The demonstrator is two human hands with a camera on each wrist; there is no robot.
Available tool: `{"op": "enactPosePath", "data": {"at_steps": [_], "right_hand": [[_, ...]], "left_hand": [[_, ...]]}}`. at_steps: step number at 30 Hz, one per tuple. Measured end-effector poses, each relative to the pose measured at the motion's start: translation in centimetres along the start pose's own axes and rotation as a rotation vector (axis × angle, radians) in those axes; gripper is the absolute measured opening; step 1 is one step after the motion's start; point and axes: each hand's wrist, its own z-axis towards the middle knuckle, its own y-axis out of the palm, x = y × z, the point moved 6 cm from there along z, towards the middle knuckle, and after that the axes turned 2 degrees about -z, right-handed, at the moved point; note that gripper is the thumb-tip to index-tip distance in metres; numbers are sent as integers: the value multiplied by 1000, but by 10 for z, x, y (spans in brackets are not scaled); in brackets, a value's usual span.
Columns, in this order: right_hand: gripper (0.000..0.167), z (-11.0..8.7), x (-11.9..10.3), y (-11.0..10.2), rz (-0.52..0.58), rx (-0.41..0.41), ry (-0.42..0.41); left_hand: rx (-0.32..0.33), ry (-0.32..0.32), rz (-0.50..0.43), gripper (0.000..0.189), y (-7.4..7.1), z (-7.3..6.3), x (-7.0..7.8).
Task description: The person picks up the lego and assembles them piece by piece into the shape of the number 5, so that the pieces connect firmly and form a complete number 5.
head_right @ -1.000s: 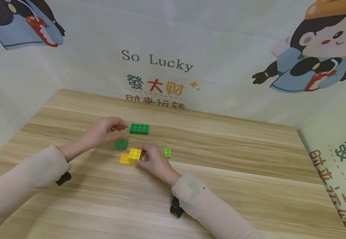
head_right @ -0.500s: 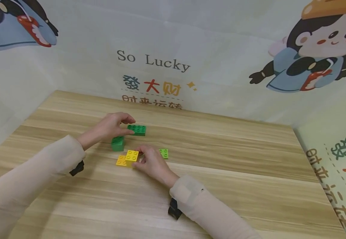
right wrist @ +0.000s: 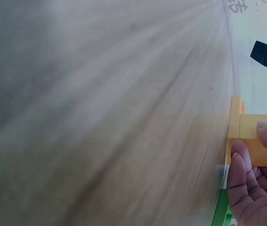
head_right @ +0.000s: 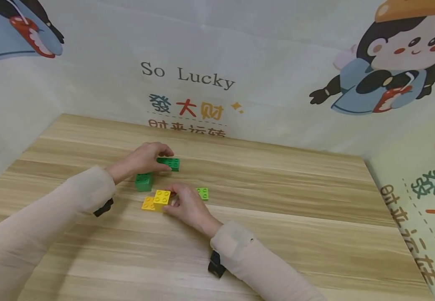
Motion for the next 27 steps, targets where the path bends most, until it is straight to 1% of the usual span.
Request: {"op": "enactPosePath", "data": {"at_steps": [4,10,14,21,27], "right_hand": [[36,0,0,0,-1,-3,2],[37,0,-1,1,5,1,-6],[37,0,0,1,11,1,5],[37,1,1,2,10,-6,11],[37,0,2,2,19,-12,28]], "left_hand": [[-17,-14,11,44,1,2,1],[-39,-14,27,45,5,3,2],[-39,-4,54,43,6,3,1],[-49,-5,107,40,8,2,2],[-28,15,105,37,6,1,5]]}}
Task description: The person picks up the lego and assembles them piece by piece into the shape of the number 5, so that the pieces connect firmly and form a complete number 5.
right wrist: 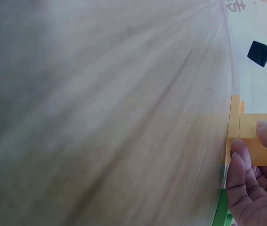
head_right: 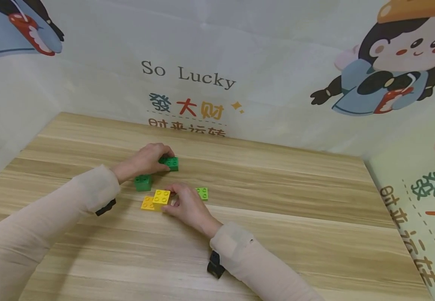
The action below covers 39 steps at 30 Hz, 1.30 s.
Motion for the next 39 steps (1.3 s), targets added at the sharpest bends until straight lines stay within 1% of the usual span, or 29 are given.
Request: {"op": "enactPosePath", "data": {"at_steps": [7,12,16,19,23,28,33,39], "right_hand": [[38,0,0,0,-13,0,-3],[37,-1,-1,-1,-16,2,-15],[36,-1,-1,-1,-19,4,-15],[36,0,0,0,-20,2,-7],[35,1,0,0,-17,0,-9],[34,0,-1,-1,-1,-2,-23],[33,0,-1,0,4,-5,-26],[37,0,-2,-1,12,0,-20]], "left_hand": [[27,-7,-32,38,-8,-4,1],[49,7,-74,37,-15,-7,4],[67,21,-110,36,-23,-14,8],[82,50,-123,36,-30,-22,12],[107,113,-123,36,-38,-36,17],[120,171,-133,35,-43,-51,20],[90,190,-150,36,-44,-66,23],[54,227,-164,36,-39,-79,28]]}}
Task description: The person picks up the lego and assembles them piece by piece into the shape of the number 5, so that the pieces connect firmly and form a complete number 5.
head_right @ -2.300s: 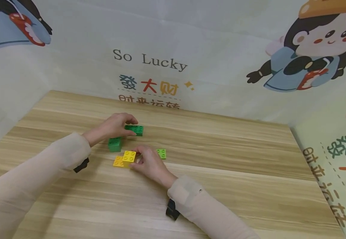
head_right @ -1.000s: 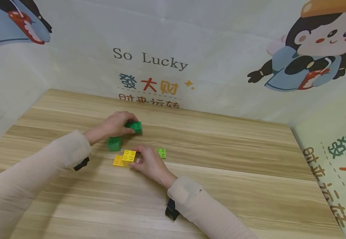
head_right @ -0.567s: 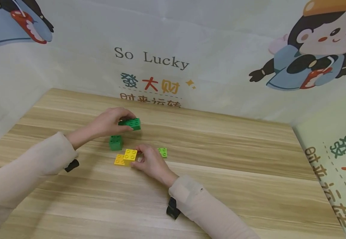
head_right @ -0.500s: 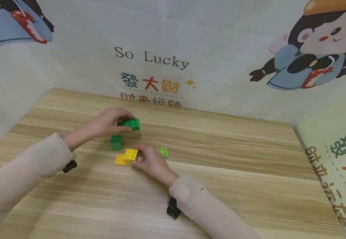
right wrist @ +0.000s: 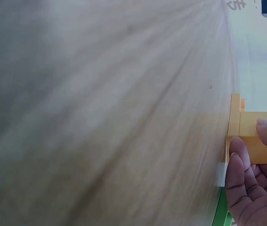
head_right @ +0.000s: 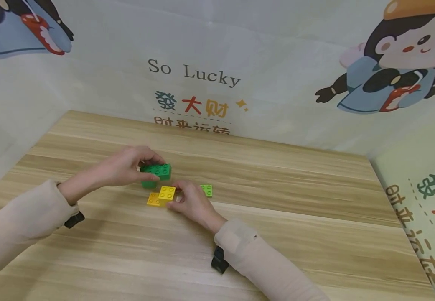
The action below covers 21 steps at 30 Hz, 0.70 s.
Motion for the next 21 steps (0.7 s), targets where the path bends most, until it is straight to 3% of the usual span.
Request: {"op": "enactPosePath", "data": {"at_steps": [8,16,21], "right_hand": [[40,1,1,0,16,5,-5],[40,1,2,0,31,0,-14],[38,1,2,1,29,0,-15]], "left_hand": [[-63,-15,-18,35,11,-12,1],[-44,54,32,34,19,-15,5],[-42,46,23,35,23,-17,4]]}}
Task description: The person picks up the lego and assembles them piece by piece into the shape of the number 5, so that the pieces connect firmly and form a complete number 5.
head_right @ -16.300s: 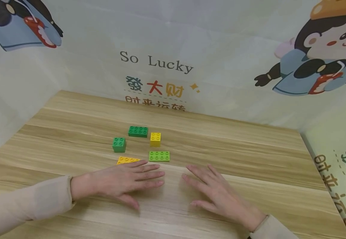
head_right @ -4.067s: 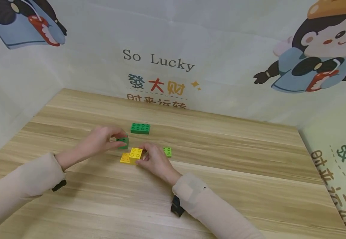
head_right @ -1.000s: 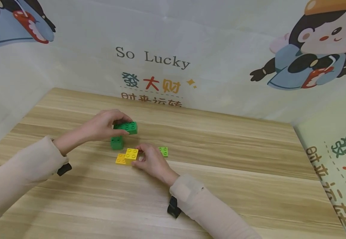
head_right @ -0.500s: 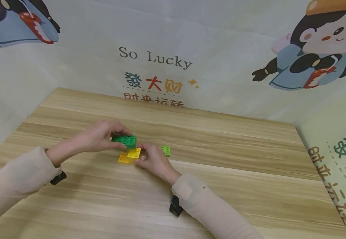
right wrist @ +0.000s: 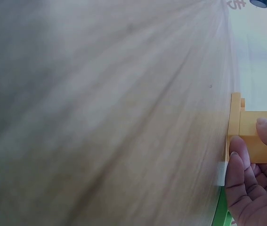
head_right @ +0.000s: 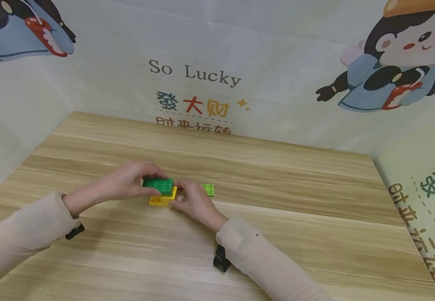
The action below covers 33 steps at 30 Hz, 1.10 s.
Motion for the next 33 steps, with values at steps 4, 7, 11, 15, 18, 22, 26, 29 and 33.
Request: {"op": "enactPosePath", "data": {"at_steps": [4,7,11,15,18,22,26,29,33], "right_hand": [[35,0,0,1,-4,1,5],[33,0,0,1,-7,1,7],[31,-1,-1,0,-9,0,-1],[30,-1,-1,-1,-10,2,-3],[30,-1,-1,-1,-12,3,-6],[28,-1,-1,-1,-8,4,-6],[26,-2,-2,-1,-2,9,3],[25,-3,-2,-1,-3,16,2],[25,-3,-1,-2,-10,20,-4]], "left_hand": [[8,2,8,34,2,0,0],[16,10,19,34,3,0,1],[22,28,28,34,3,0,4],[20,42,42,34,4,1,6],[14,42,53,35,4,1,7],[5,45,67,35,4,2,8],[1,57,77,34,4,2,10],[-1,61,79,34,5,3,10],[3,65,82,34,6,3,10]]}}
